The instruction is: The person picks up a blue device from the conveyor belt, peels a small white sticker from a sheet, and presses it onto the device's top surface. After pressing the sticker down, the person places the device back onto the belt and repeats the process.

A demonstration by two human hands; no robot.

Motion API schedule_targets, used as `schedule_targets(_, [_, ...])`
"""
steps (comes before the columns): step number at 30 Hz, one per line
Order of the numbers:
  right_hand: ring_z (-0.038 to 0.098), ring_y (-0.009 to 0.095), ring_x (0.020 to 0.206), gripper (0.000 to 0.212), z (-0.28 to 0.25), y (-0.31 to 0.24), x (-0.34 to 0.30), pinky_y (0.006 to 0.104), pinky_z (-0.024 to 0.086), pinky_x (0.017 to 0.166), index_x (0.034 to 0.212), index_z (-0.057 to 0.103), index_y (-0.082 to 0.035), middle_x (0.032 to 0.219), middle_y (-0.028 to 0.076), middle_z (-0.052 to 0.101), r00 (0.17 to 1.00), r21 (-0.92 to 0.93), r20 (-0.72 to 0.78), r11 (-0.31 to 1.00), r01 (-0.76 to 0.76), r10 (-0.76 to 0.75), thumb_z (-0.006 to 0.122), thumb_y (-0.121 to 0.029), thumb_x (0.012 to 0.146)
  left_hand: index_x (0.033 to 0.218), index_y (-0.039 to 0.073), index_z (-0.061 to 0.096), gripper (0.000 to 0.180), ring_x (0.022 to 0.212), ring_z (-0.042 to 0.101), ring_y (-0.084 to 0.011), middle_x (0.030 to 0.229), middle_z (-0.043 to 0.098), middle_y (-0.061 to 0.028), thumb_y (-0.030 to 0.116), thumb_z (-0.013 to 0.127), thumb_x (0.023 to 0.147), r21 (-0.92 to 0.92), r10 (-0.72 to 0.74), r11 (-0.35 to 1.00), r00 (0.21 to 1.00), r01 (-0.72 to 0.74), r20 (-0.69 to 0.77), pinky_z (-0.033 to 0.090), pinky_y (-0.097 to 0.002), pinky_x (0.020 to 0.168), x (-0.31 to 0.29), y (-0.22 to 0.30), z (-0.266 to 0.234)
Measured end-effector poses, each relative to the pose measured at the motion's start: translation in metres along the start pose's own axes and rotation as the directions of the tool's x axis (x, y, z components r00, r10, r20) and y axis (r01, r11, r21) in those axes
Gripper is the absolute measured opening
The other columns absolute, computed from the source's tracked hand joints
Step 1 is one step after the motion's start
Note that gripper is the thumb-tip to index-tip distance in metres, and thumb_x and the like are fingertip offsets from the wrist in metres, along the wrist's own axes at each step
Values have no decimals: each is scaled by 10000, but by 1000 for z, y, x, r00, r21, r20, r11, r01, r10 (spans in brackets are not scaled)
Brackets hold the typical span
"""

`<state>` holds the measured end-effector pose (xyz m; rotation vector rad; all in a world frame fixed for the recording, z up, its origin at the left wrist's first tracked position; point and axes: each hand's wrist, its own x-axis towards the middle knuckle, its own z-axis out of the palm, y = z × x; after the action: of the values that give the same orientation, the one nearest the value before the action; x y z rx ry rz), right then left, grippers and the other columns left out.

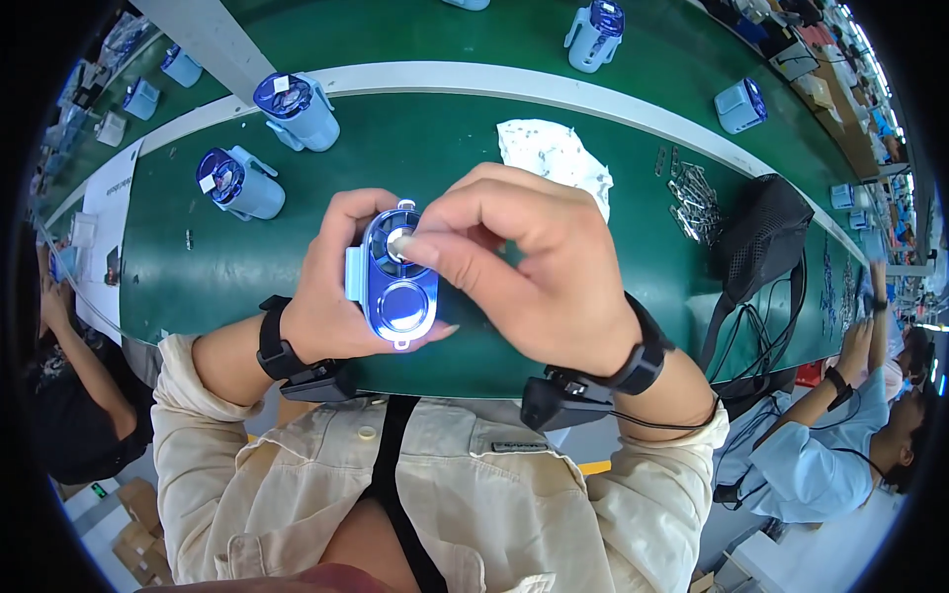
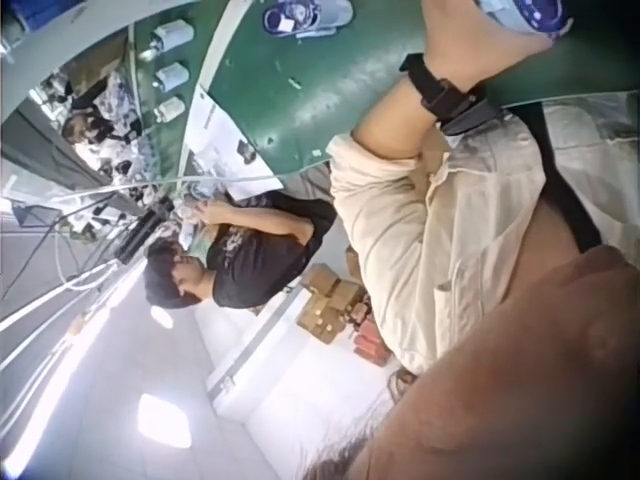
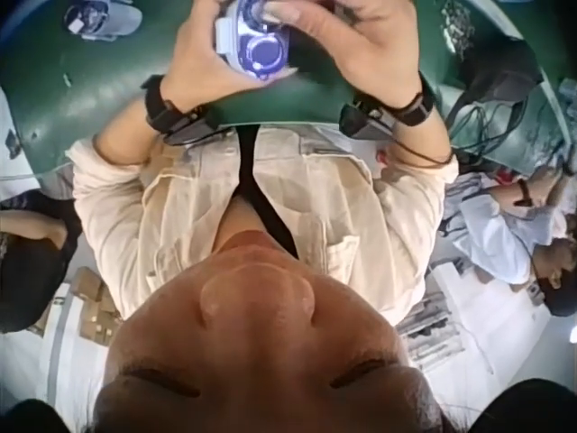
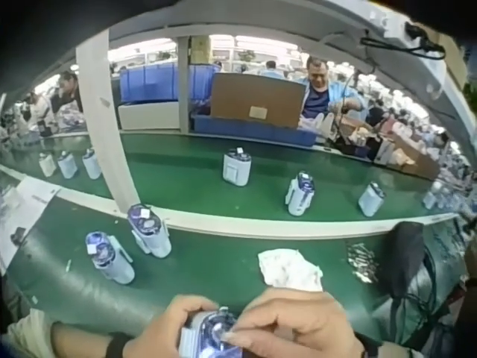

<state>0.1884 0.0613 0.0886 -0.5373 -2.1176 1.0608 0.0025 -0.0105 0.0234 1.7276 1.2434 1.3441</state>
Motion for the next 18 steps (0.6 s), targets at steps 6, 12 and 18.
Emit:
schedule_targets(6, [569, 158, 674, 57, 0, 1, -1, 258, 439, 618, 870, 674, 26, 795, 98, 627, 983, 287, 36, 940, -184, 182, 690, 8, 819, 1187, 60, 424, 826, 887, 640, -244, 1039, 604, -113, 238, 914, 545, -88, 26, 996, 995, -18, 97, 521, -337, 769, 2, 4, -3])
schedule_targets(12, [568, 192, 645, 102, -3, 0, 3, 268, 442, 592, 859, 683, 26, 781, 111, 616, 983, -184, 51, 966, 181, -175, 716, 14, 764, 1239, 58, 382, 918, 972, 560, -167, 1098, 534, -91, 209, 944, 530, -4, -10, 1000, 985, 10, 170, 464, -303, 840, -2, 2, -4])
schedule_targets(18, [541, 229, 599, 258, 6, 3, 1, 315, 425, 529, 885, 687, 39, 769, 110, 588, 883, -480, 44, 765, 429, -468, 762, -15, 645, 1193, 63, 431, 809, 905, 636, -281, 1048, 598, -125, 189, 882, 533, 26, 7, 1000, 997, -9, 76, 518, -346, 771, -3, 2, -1])
